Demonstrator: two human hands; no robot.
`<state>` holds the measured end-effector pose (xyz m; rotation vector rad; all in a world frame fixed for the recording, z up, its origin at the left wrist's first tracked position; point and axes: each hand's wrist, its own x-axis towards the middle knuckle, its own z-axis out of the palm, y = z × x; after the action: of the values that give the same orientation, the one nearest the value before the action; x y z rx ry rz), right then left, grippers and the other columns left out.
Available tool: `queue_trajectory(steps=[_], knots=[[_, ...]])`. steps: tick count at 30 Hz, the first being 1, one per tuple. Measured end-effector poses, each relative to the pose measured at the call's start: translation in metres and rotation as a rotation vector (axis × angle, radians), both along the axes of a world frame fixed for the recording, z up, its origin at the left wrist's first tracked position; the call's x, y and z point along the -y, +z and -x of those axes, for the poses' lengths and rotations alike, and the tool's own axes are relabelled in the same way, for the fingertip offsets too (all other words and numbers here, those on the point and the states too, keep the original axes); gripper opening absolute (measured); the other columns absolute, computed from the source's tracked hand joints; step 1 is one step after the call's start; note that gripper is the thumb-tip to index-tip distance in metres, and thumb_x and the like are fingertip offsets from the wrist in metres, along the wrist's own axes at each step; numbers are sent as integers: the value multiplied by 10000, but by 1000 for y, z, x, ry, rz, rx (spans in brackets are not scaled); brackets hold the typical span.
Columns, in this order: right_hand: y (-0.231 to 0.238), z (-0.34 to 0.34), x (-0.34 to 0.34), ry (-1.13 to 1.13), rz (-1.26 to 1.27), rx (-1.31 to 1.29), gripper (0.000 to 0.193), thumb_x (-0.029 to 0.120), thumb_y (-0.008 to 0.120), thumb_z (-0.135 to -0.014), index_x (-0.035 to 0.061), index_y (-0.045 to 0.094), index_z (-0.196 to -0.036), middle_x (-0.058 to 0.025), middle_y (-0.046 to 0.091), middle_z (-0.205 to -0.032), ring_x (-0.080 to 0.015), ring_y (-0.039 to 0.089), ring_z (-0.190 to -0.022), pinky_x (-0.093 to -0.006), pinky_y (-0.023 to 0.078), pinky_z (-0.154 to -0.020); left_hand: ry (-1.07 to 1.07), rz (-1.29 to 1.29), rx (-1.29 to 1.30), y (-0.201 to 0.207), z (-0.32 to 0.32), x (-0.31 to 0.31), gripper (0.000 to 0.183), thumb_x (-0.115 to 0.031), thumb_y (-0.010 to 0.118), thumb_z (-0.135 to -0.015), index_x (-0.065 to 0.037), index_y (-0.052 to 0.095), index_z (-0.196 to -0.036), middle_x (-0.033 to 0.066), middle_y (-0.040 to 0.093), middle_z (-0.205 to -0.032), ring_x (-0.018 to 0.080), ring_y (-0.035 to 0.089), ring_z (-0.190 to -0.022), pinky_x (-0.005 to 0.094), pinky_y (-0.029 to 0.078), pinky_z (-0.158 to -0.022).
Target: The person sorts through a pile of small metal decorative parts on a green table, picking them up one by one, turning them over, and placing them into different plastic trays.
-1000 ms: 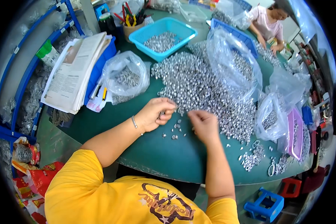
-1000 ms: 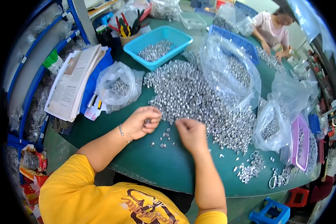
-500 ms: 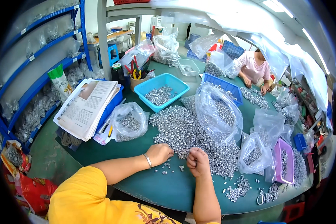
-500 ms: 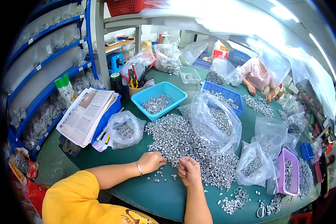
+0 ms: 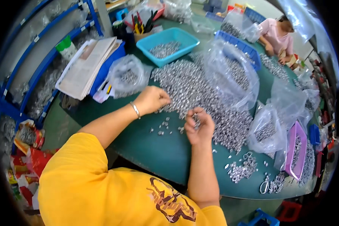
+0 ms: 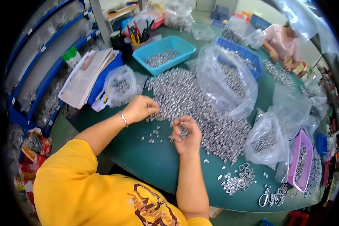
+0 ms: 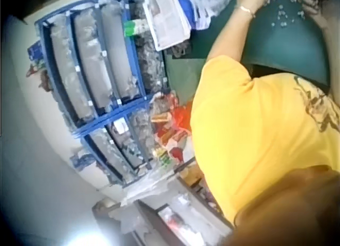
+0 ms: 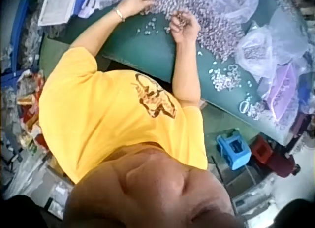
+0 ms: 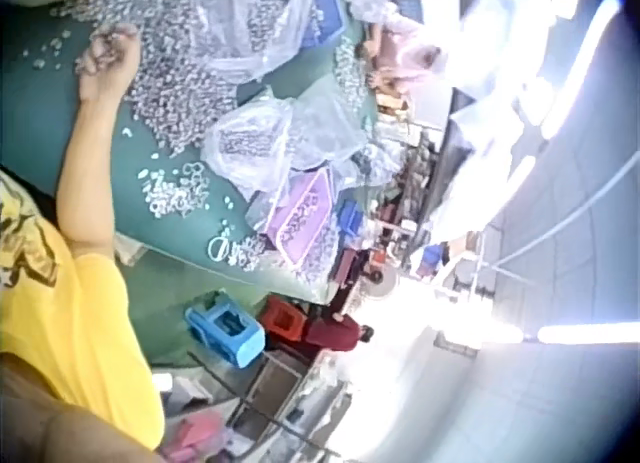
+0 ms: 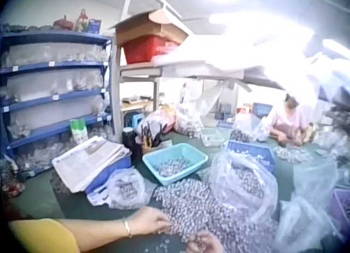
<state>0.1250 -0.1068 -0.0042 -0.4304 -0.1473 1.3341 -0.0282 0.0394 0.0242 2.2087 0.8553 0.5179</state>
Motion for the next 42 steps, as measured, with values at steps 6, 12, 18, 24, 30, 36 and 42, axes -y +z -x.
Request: queue_trajectory(steps=[6,12,18,24,30,36,42], knots=[[5,-2,4,-102,119,111,205,216,513,-862,30,525,-778,-8,410,-570,-90,333,-410,-207,218,-341,-206,-394,15,-21,4,10,95,-148,679,-726,-67,685,-774,90,624,-716,251,609,-705,339,483,-647],[7,5,3,-213,242,544,186,163,563,-857,-8,570,-782,11,406,-522,-63,336,-399,-200,189,-339,-263,-451,-176,-38,-9,12,107,-173,629,-761,-78,673,-785,80,627,-788,268,600,-768,376,478,-674],[-2,30,-2,-347,421,1793,140,161,594,-816,38,656,-792,-103,620,-675,-231,607,-624,-346,474,-579,-58,1150,397,-18,14,5,97,-101,592,-776,-36,578,-847,-8,468,-626,65,427,-526,166,290,-398],[-18,38,-24,-416,535,2190,126,191,586,-802,87,657,-818,-106,632,-774,-306,611,-696,-405,487,-616,-61,1287,440,-24,33,1,58,-69,547,-799,-50,514,-755,4,438,-620,47,371,-490,159,233,-380],[-19,37,-28,-367,601,2107,137,174,598,-795,59,660,-835,-134,640,-812,-303,619,-682,-370,495,-614,-237,266,-13,-23,30,18,117,-126,721,-715,-34,692,-782,47,628,-704,147,587,-625,270,473,-627],[-8,-1,-1,28,191,625,168,123,620,-785,-23,656,-860,-63,620,-744,-105,540,-542,-222,421,-511,-332,-46,-14,-34,33,22,97,-106,711,-701,-42,682,-767,84,620,-706,212,595,-661,306,476,-624],[15,37,0,154,501,1628,161,148,684,-741,8,679,-821,-101,654,-690,-172,609,-601,-281,482,-598,-179,1498,603,-25,40,0,69,-9,592,-770,-16,558,-830,2,460,-599,45,392,-501,171,251,-377]])
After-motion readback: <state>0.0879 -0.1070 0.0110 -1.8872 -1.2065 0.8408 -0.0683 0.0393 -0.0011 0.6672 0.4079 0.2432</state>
